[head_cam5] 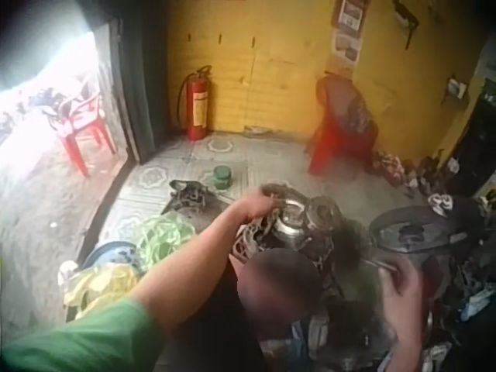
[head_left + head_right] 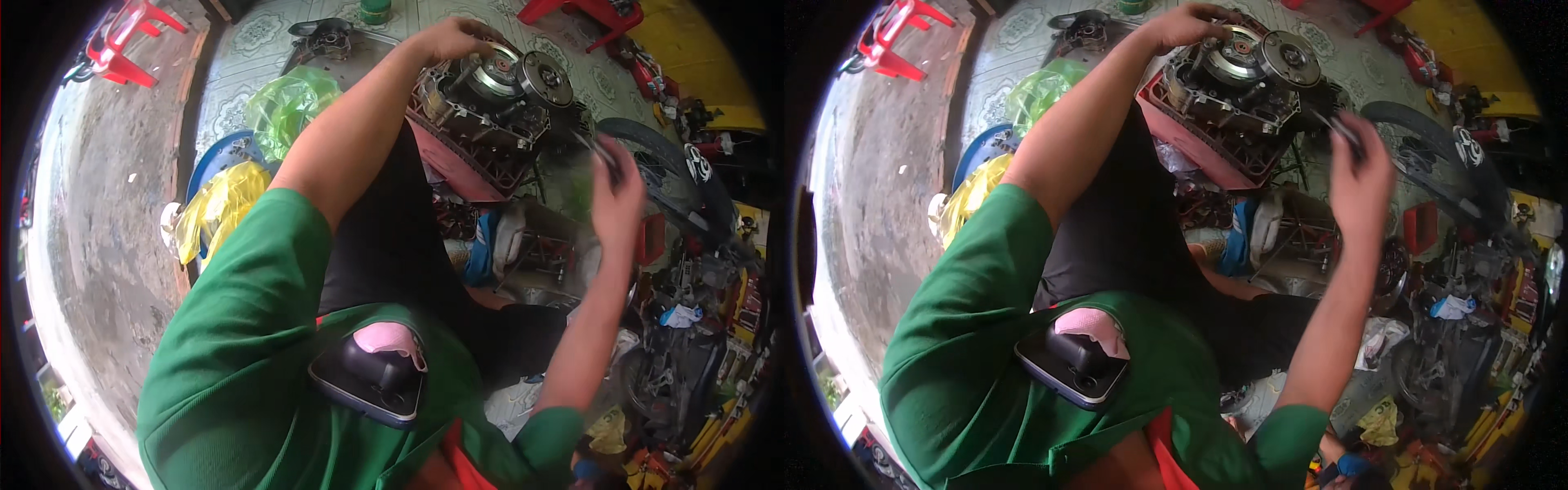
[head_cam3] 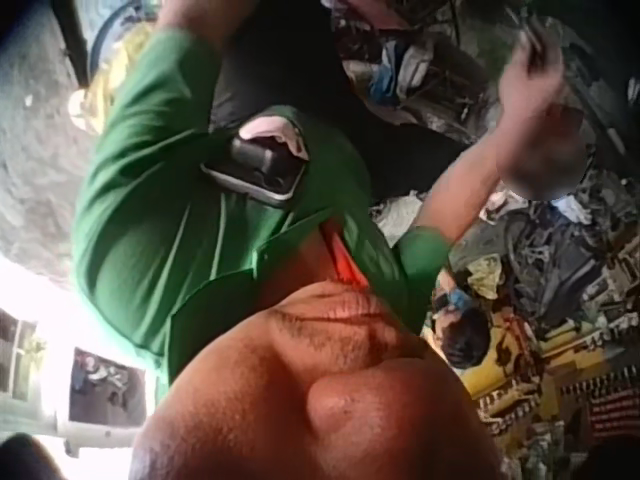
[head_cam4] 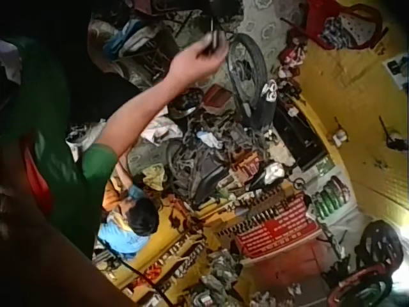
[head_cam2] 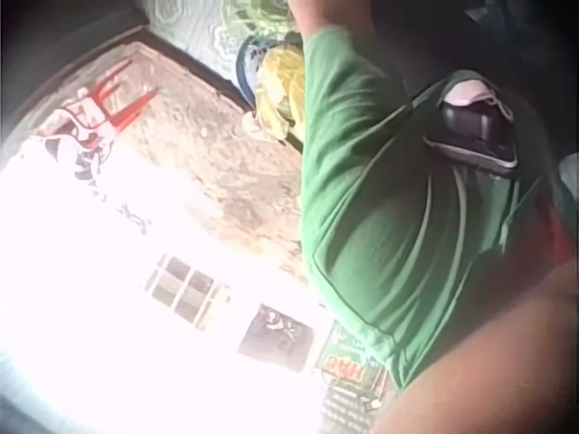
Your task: Disassembling and inspecting internal components of a motorcycle engine.
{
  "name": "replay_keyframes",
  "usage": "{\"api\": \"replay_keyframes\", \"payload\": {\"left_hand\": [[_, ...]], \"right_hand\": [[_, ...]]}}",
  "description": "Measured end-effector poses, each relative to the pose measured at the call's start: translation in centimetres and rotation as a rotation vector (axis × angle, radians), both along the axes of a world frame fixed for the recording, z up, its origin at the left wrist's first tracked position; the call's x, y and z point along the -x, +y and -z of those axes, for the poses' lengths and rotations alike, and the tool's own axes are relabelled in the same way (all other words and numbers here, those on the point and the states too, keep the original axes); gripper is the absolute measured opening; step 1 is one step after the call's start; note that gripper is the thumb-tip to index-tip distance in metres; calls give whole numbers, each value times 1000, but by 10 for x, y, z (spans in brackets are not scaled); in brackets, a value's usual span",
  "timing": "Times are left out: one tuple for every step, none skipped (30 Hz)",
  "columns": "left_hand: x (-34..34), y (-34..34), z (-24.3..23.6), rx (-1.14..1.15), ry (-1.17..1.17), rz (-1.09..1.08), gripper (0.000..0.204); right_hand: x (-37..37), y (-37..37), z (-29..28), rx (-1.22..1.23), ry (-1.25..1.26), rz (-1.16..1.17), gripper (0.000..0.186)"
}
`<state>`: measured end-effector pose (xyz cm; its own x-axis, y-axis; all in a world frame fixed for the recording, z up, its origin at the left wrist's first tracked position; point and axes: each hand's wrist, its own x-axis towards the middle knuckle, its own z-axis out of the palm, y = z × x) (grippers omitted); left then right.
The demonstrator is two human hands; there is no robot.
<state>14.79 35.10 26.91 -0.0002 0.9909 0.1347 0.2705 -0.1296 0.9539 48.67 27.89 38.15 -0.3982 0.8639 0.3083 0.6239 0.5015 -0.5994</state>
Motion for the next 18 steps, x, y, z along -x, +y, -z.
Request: {"api": "replay_keyframes", "payload": {"left_hand": [[1, -3, 0, 1, -12, -1, 47], [1, -5, 0, 6, -26, 43, 46], [2, -6, 0, 12, -40, 88, 45], [3, -7, 2, 20, -53, 79, 45], [3, -8, 3, 21, -60, 79, 45], [4, -8, 5, 13, -14, 85, 47], [4, -7, 6, 2, 25, 96, 48], [5, -7, 8, -9, 13, 102, 51], [6, -6, 9, -10, 3, 98, 51], [7, -6, 10, -42, 17, 89, 49], [8, -6, 11, -76, 32, 85, 48], [10, -6, 12, -72, 28, 82, 48], [12, -7, 12, -52, -6, 102, 44], [13, -7, 13, -32, -39, 125, 41], [15, -7, 13, -31, -44, 128, 41], [16, -6, 13, 1, -86, 118, 40], [16, -5, 14, 33, -128, 108, 39], [16, -4, 15, 34, -132, 111, 39]], "right_hand": [[32, 14, 3, -30, -43, -69, 28], [60, 26, 6, -96, -92, -117, 26], [83, 39, 7, -169, -128, -152, 25], [103, 51, 8, -57, -171, -119, 25], [116, 60, 10, -47, -196, -98, 25], [126, 68, 11, -112, -271, -158, 24], [133, 75, 12, -167, -351, -194, 23], [138, 80, 13, -176, -357, -223, 23], [141, 85, 15, -157, -377, -217, 22], [142, 89, 16, -114, -406, -186, 21], [143, 92, 17, -134, -403, -211, 21], [142, 96, 17, -102, -430, -195, 20], [142, 99, 17, -79, -440, -184, 19], [142, 103, 18, -69, -458, -175, 19], [141, 106, 18, -71, -477, -204, 19], [141, 109, 18, -67, -488, -225, 19], [142, 111, 18, -73, -498, -229, 19], [142, 113, 18, -43, -491, -222, 19]]}}
